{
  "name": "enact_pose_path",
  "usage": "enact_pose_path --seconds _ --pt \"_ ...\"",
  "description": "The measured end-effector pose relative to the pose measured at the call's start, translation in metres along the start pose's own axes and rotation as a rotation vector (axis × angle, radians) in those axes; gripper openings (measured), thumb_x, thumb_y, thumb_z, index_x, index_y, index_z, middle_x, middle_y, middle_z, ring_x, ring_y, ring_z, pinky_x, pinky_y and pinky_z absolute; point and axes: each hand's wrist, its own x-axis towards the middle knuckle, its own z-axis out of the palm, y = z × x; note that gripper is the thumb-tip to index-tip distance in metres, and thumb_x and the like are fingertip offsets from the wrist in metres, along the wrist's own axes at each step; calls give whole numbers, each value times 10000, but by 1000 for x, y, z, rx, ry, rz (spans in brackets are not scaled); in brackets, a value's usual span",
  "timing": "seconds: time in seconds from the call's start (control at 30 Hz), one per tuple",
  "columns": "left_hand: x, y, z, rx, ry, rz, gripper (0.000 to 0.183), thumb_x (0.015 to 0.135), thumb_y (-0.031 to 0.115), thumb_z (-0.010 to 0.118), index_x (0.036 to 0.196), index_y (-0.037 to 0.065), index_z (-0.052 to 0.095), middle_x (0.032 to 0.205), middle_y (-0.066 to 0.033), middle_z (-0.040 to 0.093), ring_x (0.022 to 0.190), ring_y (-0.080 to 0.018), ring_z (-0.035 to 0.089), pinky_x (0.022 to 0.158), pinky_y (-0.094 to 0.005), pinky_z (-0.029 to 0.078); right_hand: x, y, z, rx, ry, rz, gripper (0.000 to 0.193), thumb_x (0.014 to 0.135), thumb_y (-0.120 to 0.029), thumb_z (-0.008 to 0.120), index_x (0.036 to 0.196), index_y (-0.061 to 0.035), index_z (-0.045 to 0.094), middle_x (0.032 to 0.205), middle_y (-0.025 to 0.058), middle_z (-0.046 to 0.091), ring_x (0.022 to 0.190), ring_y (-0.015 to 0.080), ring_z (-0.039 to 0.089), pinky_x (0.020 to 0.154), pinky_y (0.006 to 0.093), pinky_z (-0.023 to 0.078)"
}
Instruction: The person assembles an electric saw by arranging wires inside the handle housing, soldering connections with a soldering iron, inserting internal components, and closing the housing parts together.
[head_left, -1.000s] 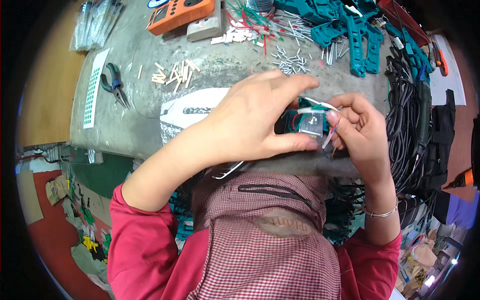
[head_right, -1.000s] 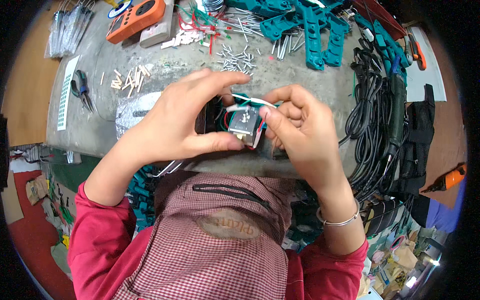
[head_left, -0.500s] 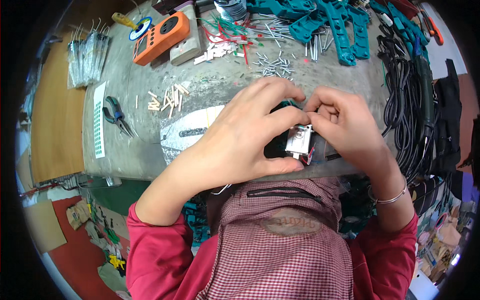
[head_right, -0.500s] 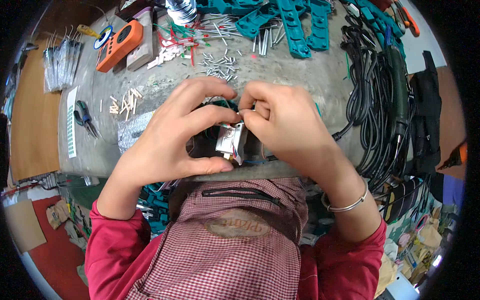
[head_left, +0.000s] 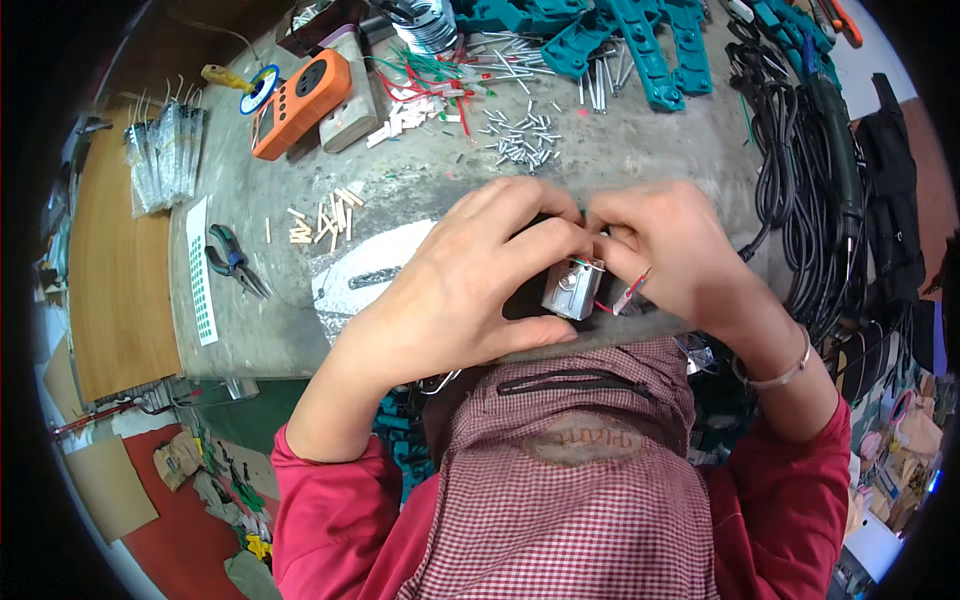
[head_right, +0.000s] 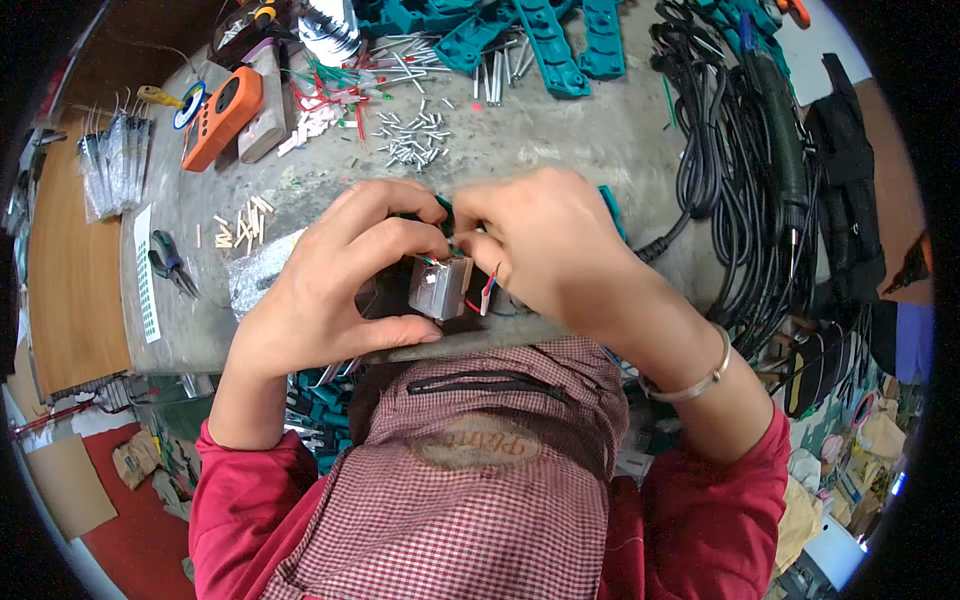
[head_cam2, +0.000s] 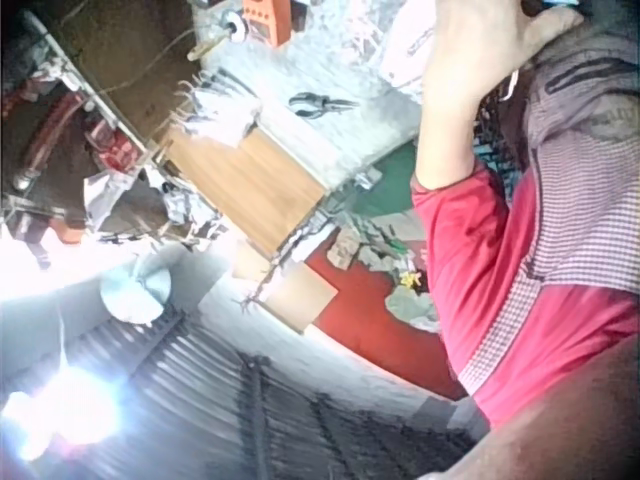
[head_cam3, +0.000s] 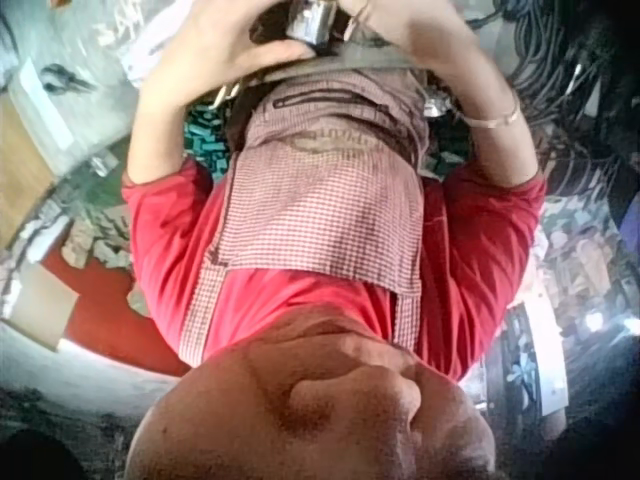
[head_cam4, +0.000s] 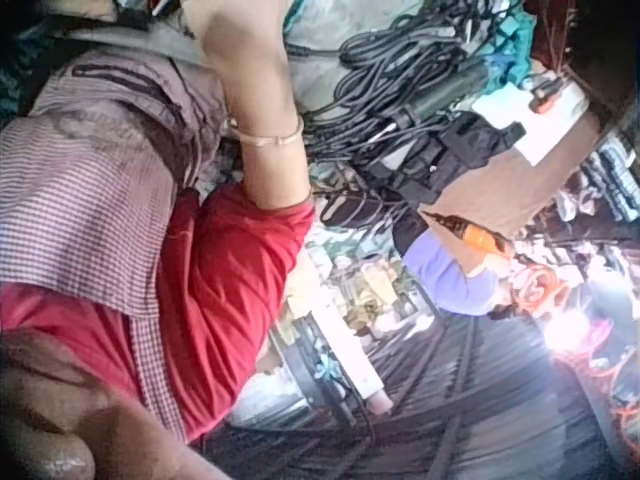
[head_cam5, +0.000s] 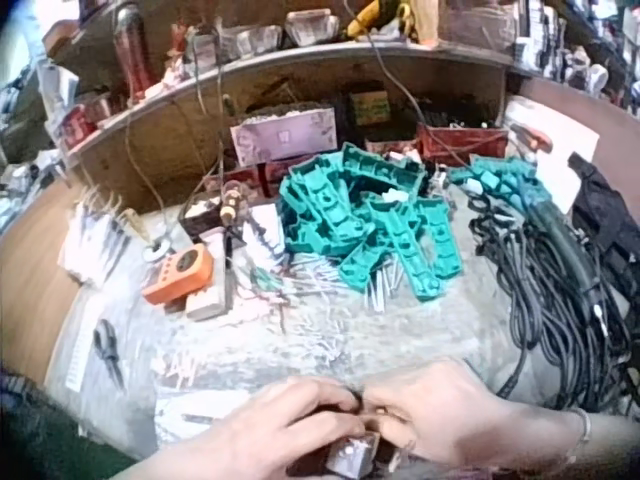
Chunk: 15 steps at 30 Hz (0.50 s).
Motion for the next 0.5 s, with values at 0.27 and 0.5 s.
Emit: enact_pose_path --seconds 0.27,0.5 --pt "-6 -10 5 47 86 -37 540 710 361 820 1072 39 582 1063 -122 618 1022 -328 596 892 -419 454 -34 -14 -5 -25 68 -179 213 703 -96 774 881 -47 666 834 82 555 777 293 575 686 393 462" --pt "-6 -14 8 61 105 -126 601 713 427 808 1119 38 596 1007 -123 630 930 -332 600 838 -419 465 -9 -16 -10 -59 147 -318 449 618 -94 832 1022 -39 642 963 124 616 894 329 601 778 390 489"
